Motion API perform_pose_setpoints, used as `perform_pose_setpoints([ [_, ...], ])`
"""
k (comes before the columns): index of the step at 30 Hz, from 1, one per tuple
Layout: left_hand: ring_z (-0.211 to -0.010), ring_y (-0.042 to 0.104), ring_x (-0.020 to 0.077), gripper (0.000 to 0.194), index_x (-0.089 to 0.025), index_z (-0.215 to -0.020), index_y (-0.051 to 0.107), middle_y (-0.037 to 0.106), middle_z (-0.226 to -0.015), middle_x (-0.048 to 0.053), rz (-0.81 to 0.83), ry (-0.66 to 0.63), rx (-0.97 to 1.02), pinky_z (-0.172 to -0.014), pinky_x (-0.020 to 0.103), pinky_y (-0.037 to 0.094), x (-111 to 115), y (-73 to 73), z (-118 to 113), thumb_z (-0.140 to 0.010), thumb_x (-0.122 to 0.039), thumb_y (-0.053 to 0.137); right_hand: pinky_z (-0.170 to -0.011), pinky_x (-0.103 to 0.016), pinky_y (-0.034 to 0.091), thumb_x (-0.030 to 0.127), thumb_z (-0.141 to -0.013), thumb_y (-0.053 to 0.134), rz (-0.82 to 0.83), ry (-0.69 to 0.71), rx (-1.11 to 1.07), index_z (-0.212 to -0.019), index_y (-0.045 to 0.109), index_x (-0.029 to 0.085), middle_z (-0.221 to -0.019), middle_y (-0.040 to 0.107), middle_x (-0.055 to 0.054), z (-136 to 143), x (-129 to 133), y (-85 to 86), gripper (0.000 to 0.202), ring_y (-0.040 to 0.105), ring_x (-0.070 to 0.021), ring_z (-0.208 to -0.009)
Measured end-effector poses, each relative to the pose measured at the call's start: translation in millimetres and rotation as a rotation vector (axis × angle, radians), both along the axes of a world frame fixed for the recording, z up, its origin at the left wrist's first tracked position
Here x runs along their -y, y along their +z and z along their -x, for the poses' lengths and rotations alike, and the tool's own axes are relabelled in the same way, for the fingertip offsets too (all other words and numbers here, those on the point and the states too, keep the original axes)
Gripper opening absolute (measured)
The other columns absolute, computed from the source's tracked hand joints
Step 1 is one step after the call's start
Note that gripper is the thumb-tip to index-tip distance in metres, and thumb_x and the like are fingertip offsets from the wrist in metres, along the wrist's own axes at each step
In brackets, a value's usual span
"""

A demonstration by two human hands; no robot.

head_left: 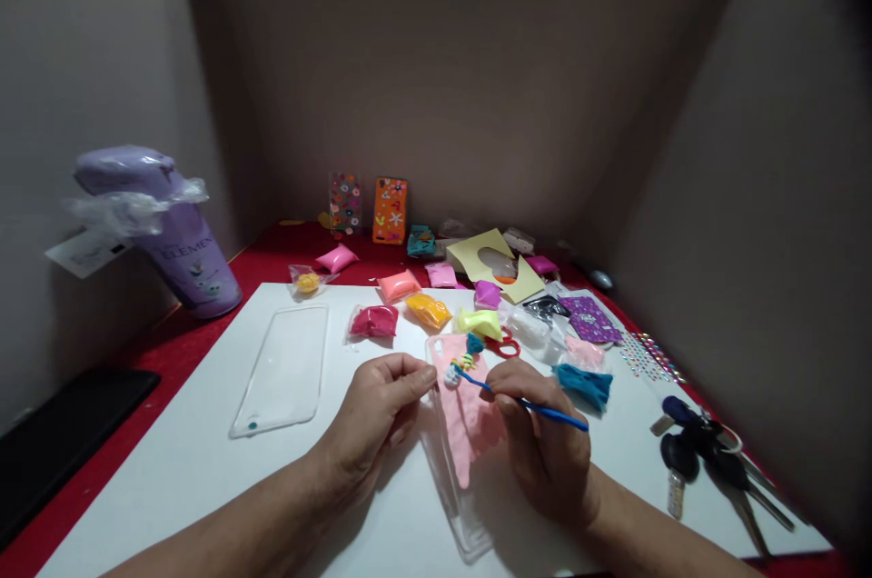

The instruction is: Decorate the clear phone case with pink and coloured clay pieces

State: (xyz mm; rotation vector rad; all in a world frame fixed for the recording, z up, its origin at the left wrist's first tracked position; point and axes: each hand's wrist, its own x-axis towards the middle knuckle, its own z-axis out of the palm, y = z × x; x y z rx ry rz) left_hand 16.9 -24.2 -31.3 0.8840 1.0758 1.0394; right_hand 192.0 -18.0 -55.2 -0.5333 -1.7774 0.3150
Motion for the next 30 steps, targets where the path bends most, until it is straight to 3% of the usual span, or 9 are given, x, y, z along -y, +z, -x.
perform_pose_setpoints([
  [30, -0.034, 0.020, 0.0017, 0.022, -0.015, -0.067, 0.053, 0.033, -0.038, -0.010, 0.021, -0.006, 0.014, -0.036, 0.018, 0.010, -1.0, -1.1, 0.4, -0.076, -0.032, 0.064, -0.066, -0.036, 0.047, -0.003, -0.082, 0.044, 0.000, 0.021, -0.035, -0.101, 0.054, 0.016, -0.082, 0.056, -0.005, -0.6, 1.2, 0.6, 0.028, 0.055, -0.0183, -0.076],
])
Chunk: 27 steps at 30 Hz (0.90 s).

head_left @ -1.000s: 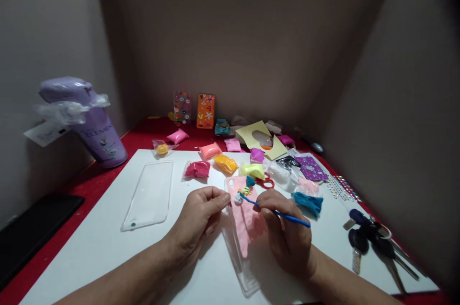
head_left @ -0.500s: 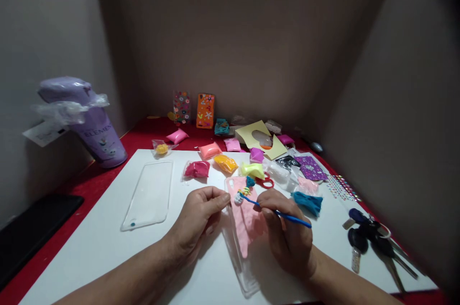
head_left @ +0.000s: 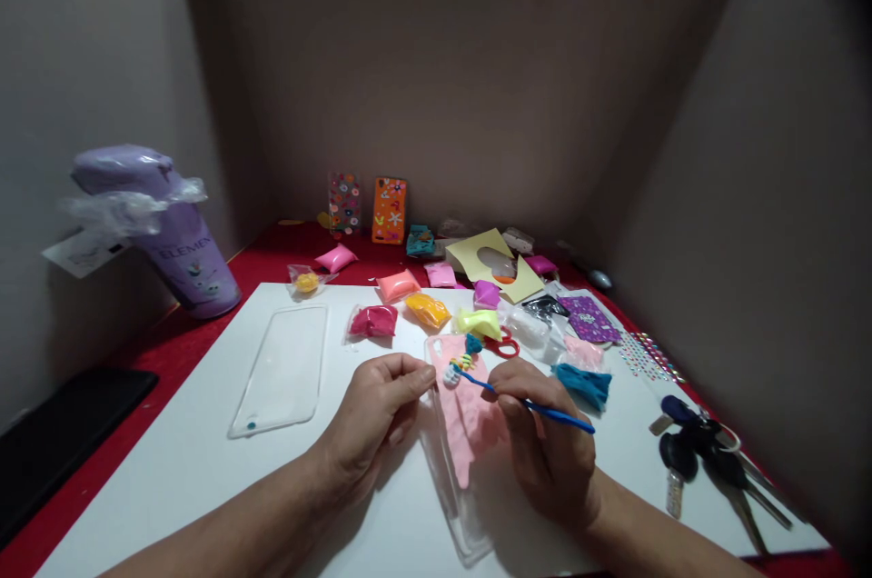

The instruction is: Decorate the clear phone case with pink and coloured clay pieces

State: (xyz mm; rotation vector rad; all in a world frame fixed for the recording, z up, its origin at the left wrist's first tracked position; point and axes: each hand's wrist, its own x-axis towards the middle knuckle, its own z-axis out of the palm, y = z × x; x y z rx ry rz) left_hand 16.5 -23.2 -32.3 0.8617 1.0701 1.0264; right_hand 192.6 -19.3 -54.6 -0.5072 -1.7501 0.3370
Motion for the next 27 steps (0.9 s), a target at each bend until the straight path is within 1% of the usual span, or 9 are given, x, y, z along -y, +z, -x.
perform_pose_setpoints([
  [9, -0.033, 0.018, 0.0013, 0.022, -0.015, -0.066, 0.052, 0.032, -0.039, -0.010, -0.010, -0.008, 0.056, -0.036, 0.018, 0.009, -0.2, -0.1, 0.1, -0.077, -0.030, 0.064, -0.065, -0.035, 0.046, -0.003, -0.082, 0.044, 0.026, 0.003, 0.002, -0.099, 0.053, 0.016, -0.080, 0.055, -0.004, -0.3, -0.1, -1.2, 0.027, 0.054, -0.0177, -0.074],
  [16, -0.034, 0.019, 0.0012, 0.022, -0.015, -0.066, 0.051, 0.034, -0.040, -0.010, -0.002, -0.008, 0.053, -0.036, 0.017, 0.011, -0.1, 2.1, -0.6, -0.078, -0.029, 0.063, -0.065, -0.035, 0.046, -0.002, -0.083, 0.044, 0.013, -0.001, 0.014, -0.101, 0.053, 0.017, -0.079, 0.054, -0.004, 0.2, -0.3, -2.3, 0.028, 0.054, -0.0175, -0.073],
  [27, -0.034, 0.018, 0.0015, 0.023, -0.015, -0.067, 0.052, 0.033, -0.040, -0.010, -0.012, -0.011, 0.048, -0.036, 0.018, 0.010, -0.7, 0.9, 0.2, -0.078, -0.031, 0.064, -0.064, -0.034, 0.046, 0.002, -0.085, 0.044, 0.030, -0.031, 0.054, -0.099, 0.052, 0.019, -0.079, 0.055, -0.004, 0.6, -0.7, -2.1, 0.024, 0.055, -0.0181, -0.073],
])
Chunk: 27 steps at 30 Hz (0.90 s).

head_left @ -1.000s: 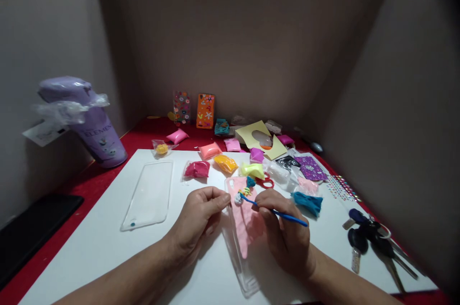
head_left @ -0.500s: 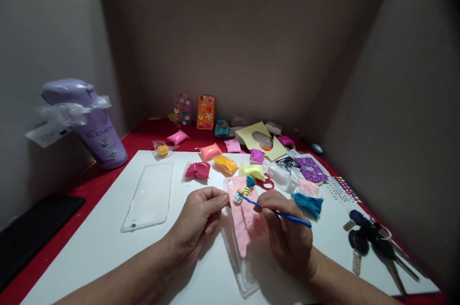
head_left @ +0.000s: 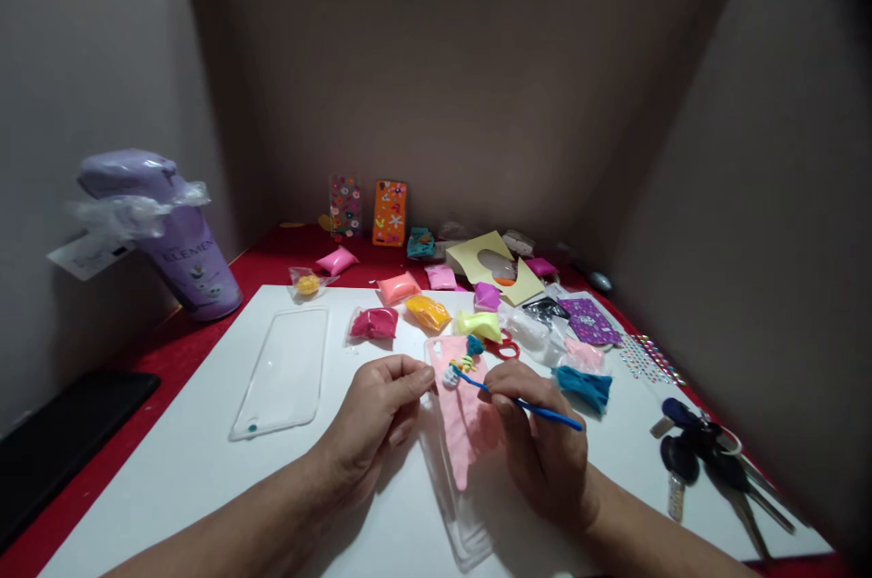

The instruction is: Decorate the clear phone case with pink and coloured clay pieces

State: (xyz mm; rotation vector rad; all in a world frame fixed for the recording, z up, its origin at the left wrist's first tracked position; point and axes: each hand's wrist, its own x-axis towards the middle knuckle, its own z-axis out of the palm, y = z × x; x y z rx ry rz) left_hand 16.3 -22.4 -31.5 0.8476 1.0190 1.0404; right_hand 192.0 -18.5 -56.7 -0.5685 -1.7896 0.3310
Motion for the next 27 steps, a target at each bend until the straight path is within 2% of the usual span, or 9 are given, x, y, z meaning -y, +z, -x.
perform_pose_setpoints([
  [27, -0.034, 0.018, 0.0014, 0.024, -0.016, -0.066, 0.051, 0.033, -0.041, -0.010, 0.011, 0.001, 0.020, -0.036, 0.018, 0.010, 0.3, 0.7, 0.2, -0.075, -0.032, 0.066, -0.064, -0.035, 0.047, 0.004, -0.087, 0.043, 0.007, 0.005, -0.014, -0.099, 0.052, 0.019, -0.078, 0.054, -0.004, -0.2, -0.8, 0.0, 0.022, 0.055, -0.0176, -0.072],
])
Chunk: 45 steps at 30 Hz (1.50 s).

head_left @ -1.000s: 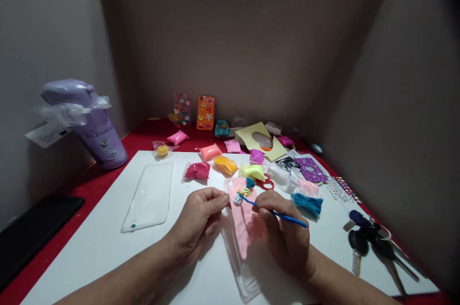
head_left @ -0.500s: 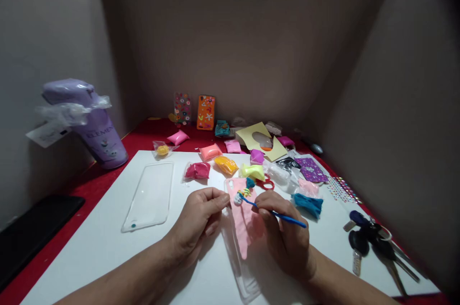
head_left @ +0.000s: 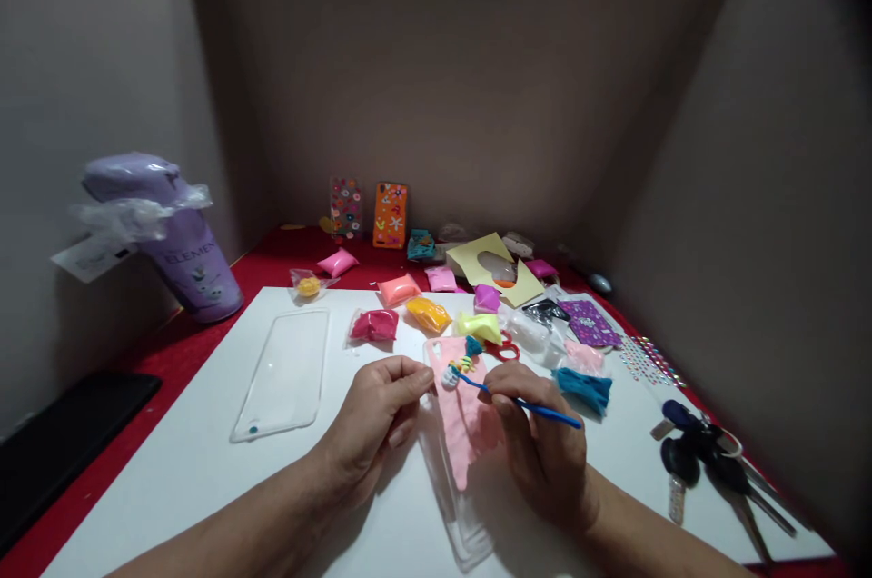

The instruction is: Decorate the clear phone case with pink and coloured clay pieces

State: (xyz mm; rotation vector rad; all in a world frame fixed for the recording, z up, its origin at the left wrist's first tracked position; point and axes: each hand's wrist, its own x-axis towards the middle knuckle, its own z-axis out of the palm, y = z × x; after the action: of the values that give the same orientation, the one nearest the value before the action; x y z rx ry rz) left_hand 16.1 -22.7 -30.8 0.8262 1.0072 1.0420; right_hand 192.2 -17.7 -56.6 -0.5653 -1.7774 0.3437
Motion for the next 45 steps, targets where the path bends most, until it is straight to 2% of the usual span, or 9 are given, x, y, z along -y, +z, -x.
perform_pose_setpoints([
  [6, -0.033, 0.020, 0.0011, 0.022, -0.016, -0.068, 0.049, 0.035, -0.043, -0.010, -0.023, 0.012, 0.026, -0.036, 0.018, 0.011, -1, -0.3, 1, -0.078, -0.030, 0.063, -0.068, -0.035, 0.047, 0.003, -0.088, 0.042, -0.012, -0.017, -0.057, -0.101, 0.052, 0.017, -0.083, 0.056, -0.005, -1, 1, 0.8, 0.022, 0.057, -0.0174, -0.076],
  [12, -0.033, 0.019, 0.0001, 0.023, -0.016, -0.070, 0.049, 0.036, -0.046, -0.010, -0.084, 0.062, 0.019, -0.037, 0.020, 0.009, -4, -1.9, 3, -0.078, -0.031, 0.064, -0.065, -0.031, 0.043, 0.019, -0.094, 0.041, 0.124, -0.260, -0.084, -0.089, 0.055, 0.018, -0.079, 0.055, -0.002, -4, -10, -4.8, 0.015, 0.054, -0.0147, -0.068],
  [17, -0.033, 0.018, 0.0000, 0.026, -0.016, -0.071, 0.048, 0.035, -0.047, -0.010, -0.107, 0.094, 0.012, -0.037, 0.021, 0.007, -5, -1.9, 4, -0.077, -0.034, 0.065, -0.059, -0.027, 0.041, 0.030, -0.096, 0.041, 0.270, -0.345, -0.082, -0.080, 0.052, 0.018, -0.070, 0.054, 0.000, -6, -19, -8.1, 0.022, 0.052, -0.0141, -0.061],
  [21, -0.033, 0.019, -0.0005, 0.028, -0.016, -0.069, 0.047, 0.037, -0.049, -0.009, -0.126, 0.106, 0.021, -0.037, 0.021, 0.008, -5, -3.0, 4, -0.076, -0.035, 0.066, -0.053, -0.026, 0.037, 0.034, -0.095, 0.041, 0.257, -0.399, -0.004, -0.082, 0.052, 0.019, -0.063, 0.050, 0.002, -6, -21, -7.3, 0.022, 0.048, -0.0141, -0.055],
  [27, -0.033, 0.018, 0.0000, 0.025, -0.016, -0.071, 0.047, 0.034, -0.047, -0.010, -0.134, 0.117, 0.017, -0.038, 0.021, 0.008, -4, -4.6, 5, -0.078, -0.034, 0.063, -0.056, -0.026, 0.041, 0.030, -0.090, 0.047, 0.278, -0.486, 0.200, -0.086, 0.058, 0.020, -0.074, 0.063, -0.001, -4, -22, -6.5, 0.016, 0.058, -0.0176, -0.062],
  [35, -0.033, 0.017, 0.0010, 0.022, -0.016, -0.073, 0.046, 0.033, -0.044, -0.010, -0.122, 0.112, -0.003, -0.038, 0.022, 0.007, -4, -3.9, 4, -0.083, -0.033, 0.057, -0.057, -0.028, 0.041, 0.029, -0.090, 0.046, 0.265, -0.456, 0.312, -0.083, 0.060, 0.019, -0.075, 0.063, -0.003, -5, -23, -8.7, 0.018, 0.058, -0.0194, -0.066],
  [39, -0.033, 0.017, 0.0008, 0.022, -0.016, -0.072, 0.047, 0.034, -0.044, -0.010, -0.124, 0.117, 0.002, -0.037, 0.021, 0.008, -4, -4.4, 3, -0.082, -0.033, 0.058, -0.071, -0.034, 0.042, 0.032, -0.094, 0.038, 0.187, -0.400, 0.255, -0.077, 0.061, 0.019, -0.078, 0.062, -0.005, -6, -22, -5.1, 0.031, 0.056, -0.0226, -0.079],
  [41, -0.032, 0.016, 0.0010, 0.023, -0.016, -0.072, 0.047, 0.032, -0.043, -0.010, -0.124, 0.119, 0.004, -0.037, 0.021, 0.008, -5, -6.0, 4, -0.082, -0.033, 0.058, -0.074, -0.033, 0.043, 0.034, -0.095, 0.037, 0.237, -0.320, 0.170, -0.083, 0.061, 0.020, -0.084, 0.063, -0.006, -6, -20, -3.3, 0.031, 0.057, -0.0221, -0.082],
  [45, -0.032, 0.017, 0.0006, 0.023, -0.016, -0.074, 0.048, 0.036, -0.045, -0.009, -0.153, 0.115, 0.027, -0.036, 0.020, 0.007, -6, -7.5, 5, -0.082, -0.035, 0.058, -0.068, -0.029, 0.044, 0.041, -0.091, 0.047, 0.442, -0.116, 0.061, -0.108, 0.055, 0.019, -0.088, 0.063, -0.006, -6, -16, -3.7, 0.029, 0.059, -0.0217, -0.082],
])
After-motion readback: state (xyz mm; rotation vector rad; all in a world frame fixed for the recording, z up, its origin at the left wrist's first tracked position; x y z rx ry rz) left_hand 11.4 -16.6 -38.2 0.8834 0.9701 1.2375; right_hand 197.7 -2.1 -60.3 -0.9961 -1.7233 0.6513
